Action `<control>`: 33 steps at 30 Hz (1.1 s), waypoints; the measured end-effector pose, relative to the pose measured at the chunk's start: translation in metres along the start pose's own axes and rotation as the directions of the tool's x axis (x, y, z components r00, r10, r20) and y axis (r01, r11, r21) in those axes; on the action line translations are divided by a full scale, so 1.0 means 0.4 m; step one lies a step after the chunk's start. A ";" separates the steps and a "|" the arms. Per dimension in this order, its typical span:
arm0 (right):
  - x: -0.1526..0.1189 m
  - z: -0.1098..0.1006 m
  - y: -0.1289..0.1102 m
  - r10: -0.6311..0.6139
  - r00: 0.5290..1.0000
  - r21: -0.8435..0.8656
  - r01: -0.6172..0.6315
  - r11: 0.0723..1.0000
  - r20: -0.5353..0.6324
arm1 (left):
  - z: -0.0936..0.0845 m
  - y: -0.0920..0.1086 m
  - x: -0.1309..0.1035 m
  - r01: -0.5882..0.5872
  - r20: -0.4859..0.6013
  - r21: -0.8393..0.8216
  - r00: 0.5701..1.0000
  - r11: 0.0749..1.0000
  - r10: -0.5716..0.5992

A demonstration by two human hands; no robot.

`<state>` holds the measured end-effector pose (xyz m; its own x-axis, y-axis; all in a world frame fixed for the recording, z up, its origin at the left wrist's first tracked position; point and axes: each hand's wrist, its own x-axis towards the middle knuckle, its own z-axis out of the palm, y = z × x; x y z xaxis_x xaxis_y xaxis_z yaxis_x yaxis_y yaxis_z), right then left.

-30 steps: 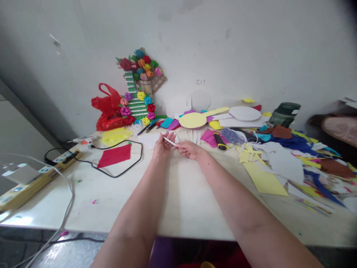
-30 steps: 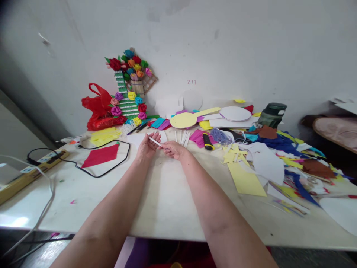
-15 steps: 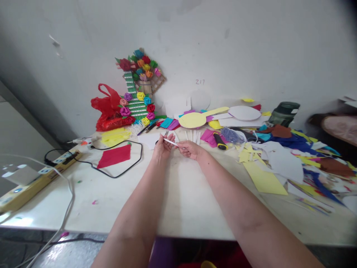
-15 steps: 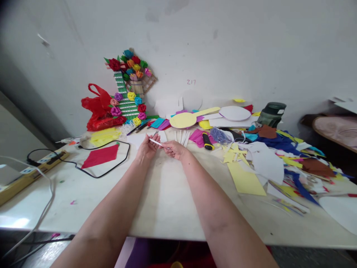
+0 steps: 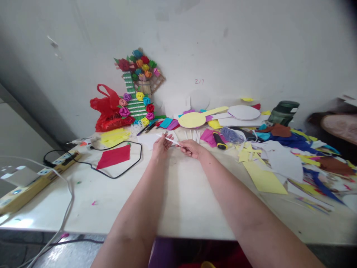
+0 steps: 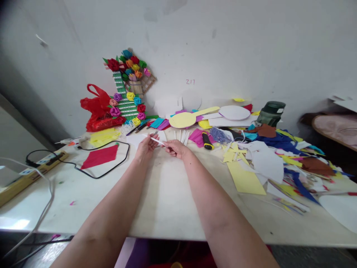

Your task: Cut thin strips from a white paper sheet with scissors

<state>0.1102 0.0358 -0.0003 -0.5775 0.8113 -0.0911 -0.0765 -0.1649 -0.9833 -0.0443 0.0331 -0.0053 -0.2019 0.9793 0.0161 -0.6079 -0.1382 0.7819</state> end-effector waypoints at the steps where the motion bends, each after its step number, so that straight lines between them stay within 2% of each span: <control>1: 0.001 -0.001 0.002 0.000 1.000 -0.010 0.000 1.000 -0.018 | 0.000 0.003 0.000 0.000 -0.003 -0.002 1.000 1.000 0.000; 4: 0.002 -0.001 0.005 -0.021 0.998 -0.021 0.020 1.000 -0.057 | -0.002 0.007 0.001 0.003 0.012 -0.015 1.000 1.000 -0.003; 7: 0.001 0.001 0.001 -0.024 0.999 0.035 0.025 0.999 -0.039 | -0.003 0.006 0.003 0.011 0.028 -0.036 1.000 0.999 -0.010; 11: -0.004 0.002 -0.007 0.034 0.999 0.113 -0.036 0.993 0.016 | 0.000 0.005 0.001 0.011 0.025 -0.053 1.000 0.999 -0.010; 13: -0.003 0.006 -0.007 0.052 0.999 0.091 -0.052 0.994 0.000 | 0.002 0.004 -0.001 -0.005 0.017 -0.040 1.000 0.999 0.005; 16: 0.004 0.019 -0.003 0.026 0.995 -0.022 -0.028 0.999 -0.101 | 0.002 0.001 -0.003 -0.032 -0.016 -0.009 0.999 0.999 0.032; 20: 0.024 0.039 0.005 -0.119 0.963 -0.235 0.061 0.970 -0.240 | -0.001 -0.004 -0.001 -0.056 -0.037 0.022 0.998 0.998 0.056; 24: 0.048 0.041 0.020 -0.309 0.900 -0.501 0.123 0.857 -0.307 | 0.001 -0.004 -0.002 -0.065 -0.034 0.063 0.997 0.996 0.067; 27: 0.057 0.037 0.027 -0.412 0.857 -0.615 0.152 0.774 -0.308 | 0.003 -0.003 -0.004 -0.062 -0.028 0.079 0.998 0.995 0.064; 30: 0.052 0.040 0.023 -0.375 0.865 -0.579 0.126 0.805 -0.334 | 0.002 -0.002 -0.005 -0.061 -0.008 0.077 0.998 0.995 0.062; 33: 0.040 0.045 0.013 -0.229 0.909 -0.425 0.065 0.903 -0.348 | 0.002 -0.001 -0.006 -0.070 0.012 0.081 0.998 0.994 0.069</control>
<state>0.0859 0.0379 -0.0039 -0.2242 0.9706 0.0877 0.2395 0.1421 -0.9604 -0.0429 0.0307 -0.0053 -0.2346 0.9690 0.0778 -0.5279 -0.1942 0.8268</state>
